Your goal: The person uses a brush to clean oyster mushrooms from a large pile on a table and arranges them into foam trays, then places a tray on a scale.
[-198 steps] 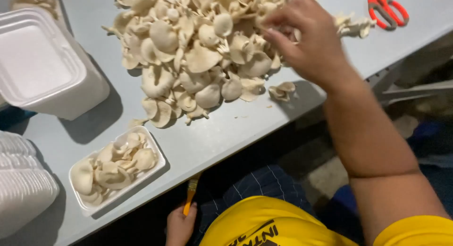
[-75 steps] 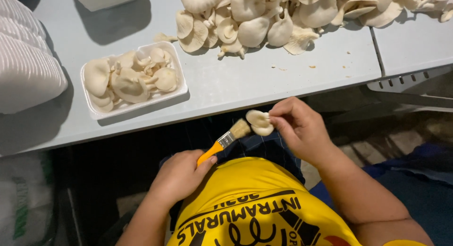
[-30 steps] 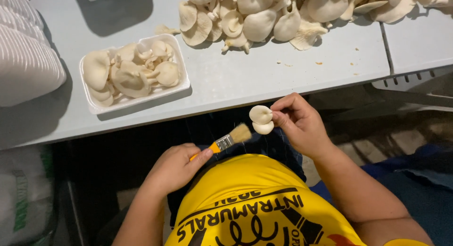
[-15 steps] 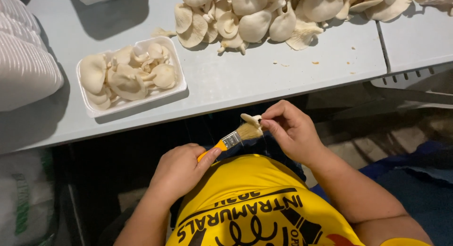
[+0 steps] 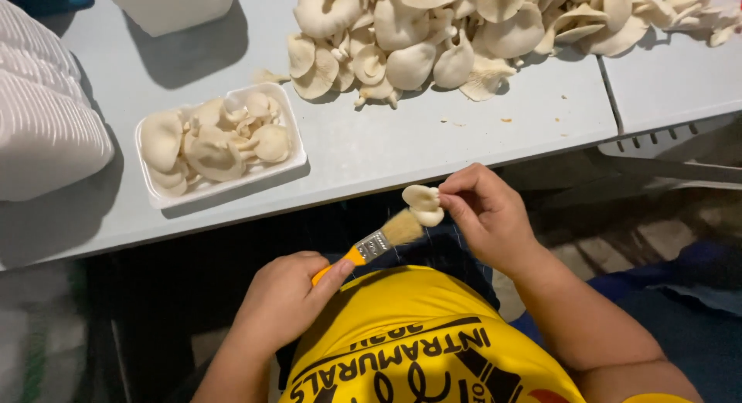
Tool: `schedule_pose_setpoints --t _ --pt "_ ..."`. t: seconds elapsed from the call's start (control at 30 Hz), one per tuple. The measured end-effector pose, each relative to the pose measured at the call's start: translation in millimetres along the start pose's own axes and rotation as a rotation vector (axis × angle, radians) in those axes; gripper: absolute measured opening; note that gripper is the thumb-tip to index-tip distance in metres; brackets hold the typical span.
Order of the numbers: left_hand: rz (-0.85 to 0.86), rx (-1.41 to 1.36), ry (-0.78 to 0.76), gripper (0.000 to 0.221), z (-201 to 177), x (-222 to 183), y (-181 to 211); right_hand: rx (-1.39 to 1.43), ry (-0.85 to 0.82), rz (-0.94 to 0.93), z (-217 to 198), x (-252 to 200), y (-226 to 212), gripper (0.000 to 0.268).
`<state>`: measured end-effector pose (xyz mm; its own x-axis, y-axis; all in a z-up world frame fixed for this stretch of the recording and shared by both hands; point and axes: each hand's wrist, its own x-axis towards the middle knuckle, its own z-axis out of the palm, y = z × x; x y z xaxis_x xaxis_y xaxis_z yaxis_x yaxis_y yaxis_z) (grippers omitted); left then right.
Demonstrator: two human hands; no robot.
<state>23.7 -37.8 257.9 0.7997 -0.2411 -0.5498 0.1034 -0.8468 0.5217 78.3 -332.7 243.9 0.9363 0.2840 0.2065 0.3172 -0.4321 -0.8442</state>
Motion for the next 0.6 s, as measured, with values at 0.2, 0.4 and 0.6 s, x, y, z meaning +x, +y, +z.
schedule_pose_setpoints --t 0.2,0.4,0.6 --pt "-0.098 0.107 -0.056 0.065 -0.9 11.3 15.1 0.205 -0.019 0.029 10.5 -6.5 -2.1 0.005" --pt "-0.093 -0.039 -0.065 0.066 -11.5 5.7 12.9 0.225 0.089 0.045 3.0 -1.5 8.7 0.005" --pt "-0.042 0.027 -0.052 0.063 -16.3 -2.5 22.8 0.215 0.013 0.001 17.5 -1.7 -4.1 0.005"
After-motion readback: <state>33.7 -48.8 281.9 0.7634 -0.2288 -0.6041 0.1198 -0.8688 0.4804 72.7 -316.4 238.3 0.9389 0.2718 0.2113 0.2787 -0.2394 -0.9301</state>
